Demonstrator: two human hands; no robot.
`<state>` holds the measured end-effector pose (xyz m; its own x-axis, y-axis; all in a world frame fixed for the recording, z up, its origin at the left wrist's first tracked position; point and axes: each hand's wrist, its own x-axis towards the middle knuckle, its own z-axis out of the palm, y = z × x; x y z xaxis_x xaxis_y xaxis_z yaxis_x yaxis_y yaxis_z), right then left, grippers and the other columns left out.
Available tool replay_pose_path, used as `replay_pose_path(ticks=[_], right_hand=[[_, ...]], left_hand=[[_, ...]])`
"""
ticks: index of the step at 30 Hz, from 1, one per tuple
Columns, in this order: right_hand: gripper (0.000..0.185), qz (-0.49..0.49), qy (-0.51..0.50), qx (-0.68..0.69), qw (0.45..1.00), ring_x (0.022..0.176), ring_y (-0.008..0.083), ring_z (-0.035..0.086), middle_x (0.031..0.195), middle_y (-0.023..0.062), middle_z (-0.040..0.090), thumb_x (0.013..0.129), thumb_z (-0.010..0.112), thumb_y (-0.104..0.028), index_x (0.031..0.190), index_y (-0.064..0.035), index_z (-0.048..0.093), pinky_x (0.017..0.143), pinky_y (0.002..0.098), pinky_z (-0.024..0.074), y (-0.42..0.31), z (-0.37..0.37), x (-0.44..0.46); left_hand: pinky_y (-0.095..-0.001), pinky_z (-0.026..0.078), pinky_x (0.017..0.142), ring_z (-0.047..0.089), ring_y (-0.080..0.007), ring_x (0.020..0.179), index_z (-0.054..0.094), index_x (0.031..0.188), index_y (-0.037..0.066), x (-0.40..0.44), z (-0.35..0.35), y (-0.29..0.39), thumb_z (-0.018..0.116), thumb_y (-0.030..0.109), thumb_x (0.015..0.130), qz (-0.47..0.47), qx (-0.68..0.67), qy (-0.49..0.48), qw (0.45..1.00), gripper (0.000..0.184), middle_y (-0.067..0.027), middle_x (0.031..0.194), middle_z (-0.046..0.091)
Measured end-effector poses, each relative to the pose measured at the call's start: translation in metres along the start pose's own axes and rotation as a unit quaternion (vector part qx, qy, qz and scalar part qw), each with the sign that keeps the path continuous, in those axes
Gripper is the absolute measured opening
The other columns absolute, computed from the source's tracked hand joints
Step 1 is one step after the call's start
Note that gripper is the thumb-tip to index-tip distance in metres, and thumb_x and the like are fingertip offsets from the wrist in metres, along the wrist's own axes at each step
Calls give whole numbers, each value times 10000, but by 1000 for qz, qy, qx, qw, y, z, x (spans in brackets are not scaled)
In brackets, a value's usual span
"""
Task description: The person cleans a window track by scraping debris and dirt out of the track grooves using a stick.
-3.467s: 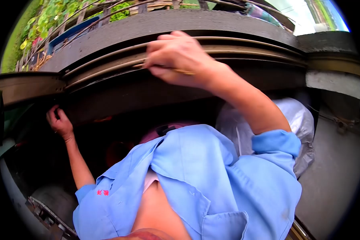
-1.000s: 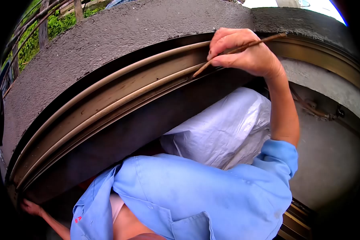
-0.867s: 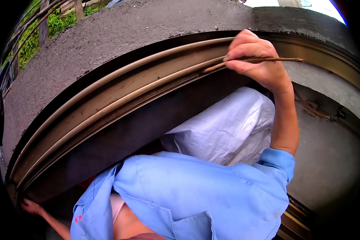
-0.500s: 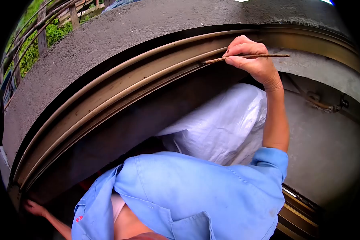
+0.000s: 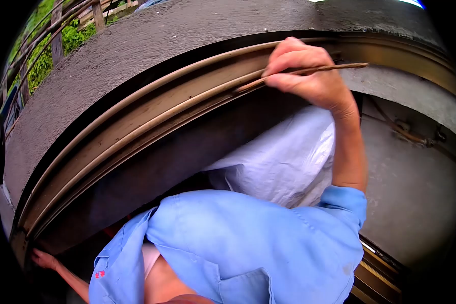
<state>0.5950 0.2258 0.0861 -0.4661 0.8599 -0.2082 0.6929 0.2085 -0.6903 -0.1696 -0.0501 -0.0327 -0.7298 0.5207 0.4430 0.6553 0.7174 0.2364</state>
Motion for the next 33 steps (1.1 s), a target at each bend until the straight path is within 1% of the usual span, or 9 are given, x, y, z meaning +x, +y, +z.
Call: replay_pose_path(ticks=[3, 6, 11, 17, 21, 24, 28, 30, 33], right_hand=[[61, 116, -22, -20, 993, 741, 127, 535, 791, 41, 574, 679, 670, -8, 735, 2, 648, 659, 229, 434, 4, -27, -2], [94, -5, -47, 0, 999, 738, 134, 537, 765, 49, 575, 666, 686, -22, 752, -1, 654, 664, 248, 433, -3, -1, 7], [95, 61, -3, -20, 998, 738, 141, 536, 774, 49, 583, 665, 680, -19, 751, 7, 650, 669, 241, 431, 11, -14, -4], [73, -20, 7, -49, 999, 715, 111, 518, 758, 38, 565, 681, 677, -16, 740, 7, 643, 632, 229, 416, 4, -2, -7], [80, 59, 39, 15, 997, 717, 119, 517, 734, 40, 553, 676, 687, -34, 716, 3, 628, 639, 239, 410, 7, 3, -9], [93, -52, 3, -5, 999, 722, 156, 522, 730, 56, 551, 659, 684, -27, 708, 11, 616, 644, 249, 410, -15, 39, 18], [144, -249, 119, -76, 958, 671, 271, 466, 685, 101, 487, 600, 627, 9, 640, -20, 492, 630, 365, 388, -65, 98, 55], [203, -268, 176, -110, 941, 619, 296, 417, 625, 111, 419, 577, 607, 31, 583, -41, 418, 620, 410, 360, -82, 112, 34], [223, -243, 139, -88, 956, 605, 274, 423, 606, 90, 440, 567, 635, 40, 567, -46, 430, 571, 365, 357, -114, 125, 5]], left_hand=[[-340, 414, 878, 559, -292, 1005, 572, 1106, -12, -6, -3, 3, 512, 339, 865, -9, 12, -10, 1000, 430, -189, 1110, 581], [-339, 417, 876, 562, -290, 998, 572, 1107, -15, 0, 2, -10, 525, 329, 857, -11, -29, -24, 999, 427, -193, 1109, 581], [-340, 413, 876, 559, -291, 1002, 574, 1099, -21, -5, -5, 0, 529, 333, 854, -31, -6, -17, 999, 433, -198, 1107, 579], [-342, 404, 889, 549, -295, 1019, 574, 1099, -19, -5, -2, 3, 523, 346, 855, -13, -14, -14, 1000, 442, -201, 1117, 572], [-349, 405, 900, 544, -299, 1031, 571, 1105, -20, -14, -4, 18, 529, 343, 854, -28, -23, -11, 999, 443, -199, 1131, 566], [-360, 410, 898, 544, -320, 1021, 557, 1108, -49, 0, 0, -11, 526, 287, 862, 26, 18, 5, 999, 417, -232, 1112, 563], [-366, 428, 808, 549, -287, 861, 581, 997, -31, -7, -24, 35, 502, 147, 850, 13, -52, 58, 997, 243, -193, 932, 601], [-338, 410, 824, 530, -225, 889, 540, 996, -14, -34, -3, 58, 486, 44, 811, -1, -239, 71, 968, 201, -112, 919, 561], [-360, 412, 796, 532, -307, 880, 561, 922, 4, -58, -16, 67, 507, 55, 771, 32, -150, 3, 988, 168, -147, 905, 566]])
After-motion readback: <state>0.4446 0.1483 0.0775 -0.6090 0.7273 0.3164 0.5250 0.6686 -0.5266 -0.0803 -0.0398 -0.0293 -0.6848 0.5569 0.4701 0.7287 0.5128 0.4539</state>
